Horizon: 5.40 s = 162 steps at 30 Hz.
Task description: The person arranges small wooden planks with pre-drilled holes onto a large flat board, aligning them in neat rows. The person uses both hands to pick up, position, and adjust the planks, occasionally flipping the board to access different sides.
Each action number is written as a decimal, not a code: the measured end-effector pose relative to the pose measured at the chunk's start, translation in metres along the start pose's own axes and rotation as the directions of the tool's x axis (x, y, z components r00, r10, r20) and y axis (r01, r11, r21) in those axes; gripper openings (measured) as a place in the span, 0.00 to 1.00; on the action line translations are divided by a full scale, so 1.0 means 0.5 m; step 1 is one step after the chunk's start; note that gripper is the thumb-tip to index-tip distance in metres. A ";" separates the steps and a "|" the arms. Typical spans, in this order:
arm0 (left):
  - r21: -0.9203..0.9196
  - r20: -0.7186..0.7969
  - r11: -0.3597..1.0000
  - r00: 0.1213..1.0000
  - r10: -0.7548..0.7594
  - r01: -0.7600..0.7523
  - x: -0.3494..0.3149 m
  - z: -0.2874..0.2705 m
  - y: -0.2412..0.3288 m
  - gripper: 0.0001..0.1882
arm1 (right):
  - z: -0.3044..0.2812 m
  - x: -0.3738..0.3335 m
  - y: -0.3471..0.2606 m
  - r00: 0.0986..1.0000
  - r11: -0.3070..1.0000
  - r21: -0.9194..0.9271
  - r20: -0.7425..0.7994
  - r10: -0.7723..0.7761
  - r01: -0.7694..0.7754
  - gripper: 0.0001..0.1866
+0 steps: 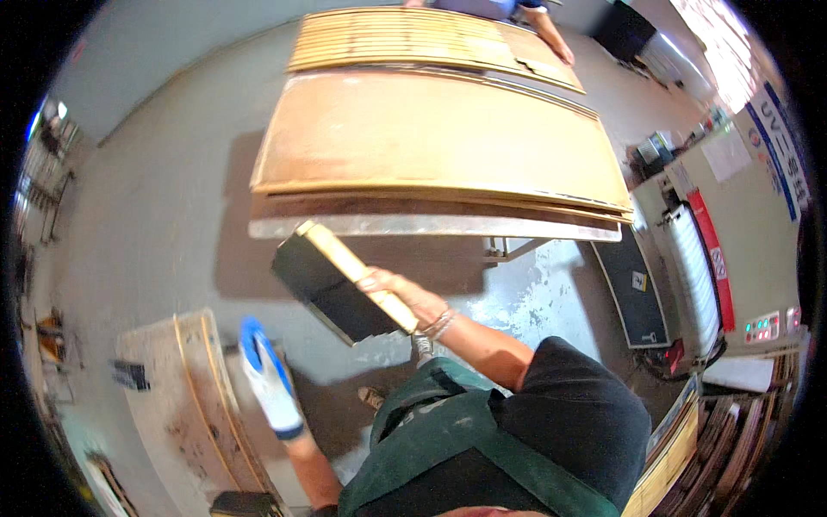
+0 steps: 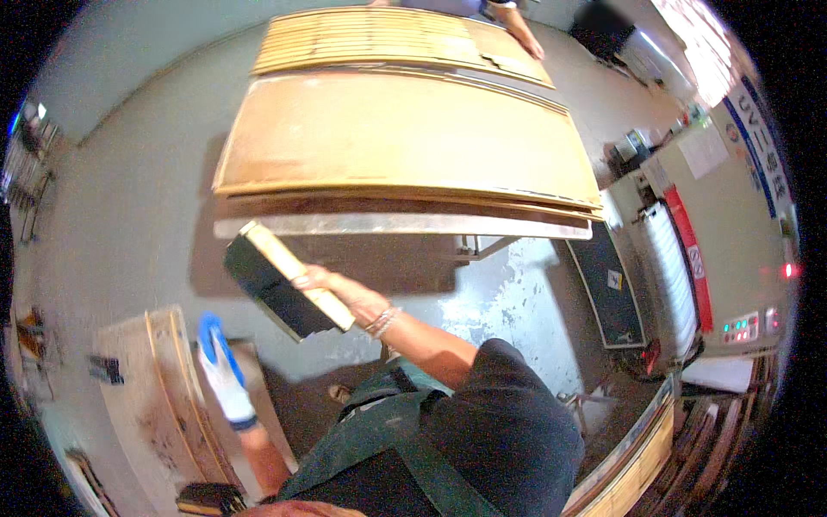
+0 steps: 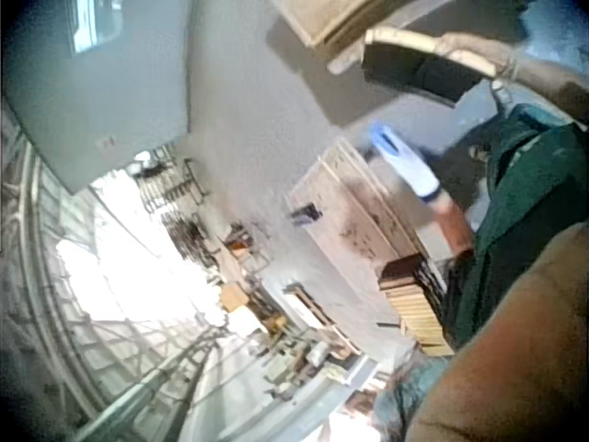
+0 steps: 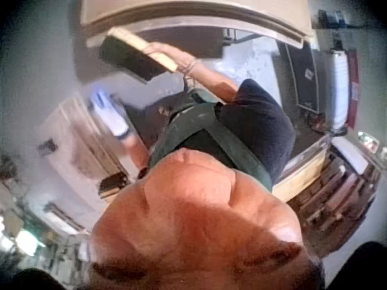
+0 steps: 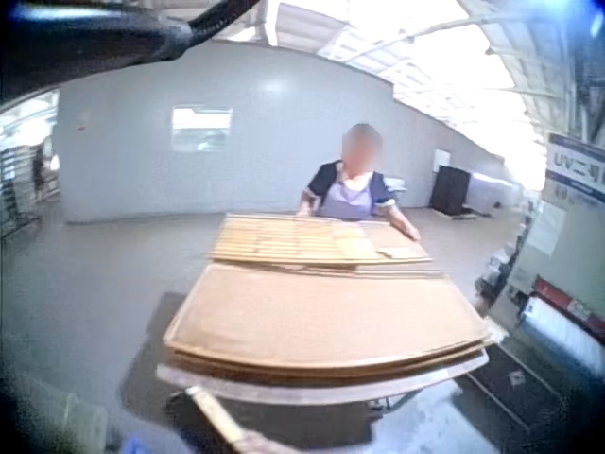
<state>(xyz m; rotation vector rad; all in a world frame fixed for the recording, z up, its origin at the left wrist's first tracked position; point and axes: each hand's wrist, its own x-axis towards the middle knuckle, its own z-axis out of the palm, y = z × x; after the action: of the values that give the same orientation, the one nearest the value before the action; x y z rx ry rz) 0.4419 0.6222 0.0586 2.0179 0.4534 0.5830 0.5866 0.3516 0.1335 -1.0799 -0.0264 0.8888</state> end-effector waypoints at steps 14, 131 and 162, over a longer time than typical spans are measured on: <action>0.615 0.345 0.773 0.935 -0.087 -0.155 0.759 0.394 0.005 0.29 | -0.611 -0.264 -0.338 0.631 0.730 0.090 -0.581 -0.514 0.678 0.35; -0.388 0.272 0.921 -0.951 0.144 0.028 -0.876 0.398 0.697 0.28 | 0.811 -1.344 0.988 -0.920 0.783 0.617 -0.346 0.184 -0.075 0.29; -0.744 -0.660 0.086 -0.749 0.059 0.662 -1.296 0.253 0.783 0.20 | 0.717 -1.167 1.208 -0.655 0.807 0.069 0.627 0.422 0.587 0.36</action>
<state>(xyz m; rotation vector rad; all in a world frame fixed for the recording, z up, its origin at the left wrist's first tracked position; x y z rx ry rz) 0.0153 0.0011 0.2059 0.1351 3.1574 0.9505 -0.3248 0.3518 0.0760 0.0076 -2.5245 1.3481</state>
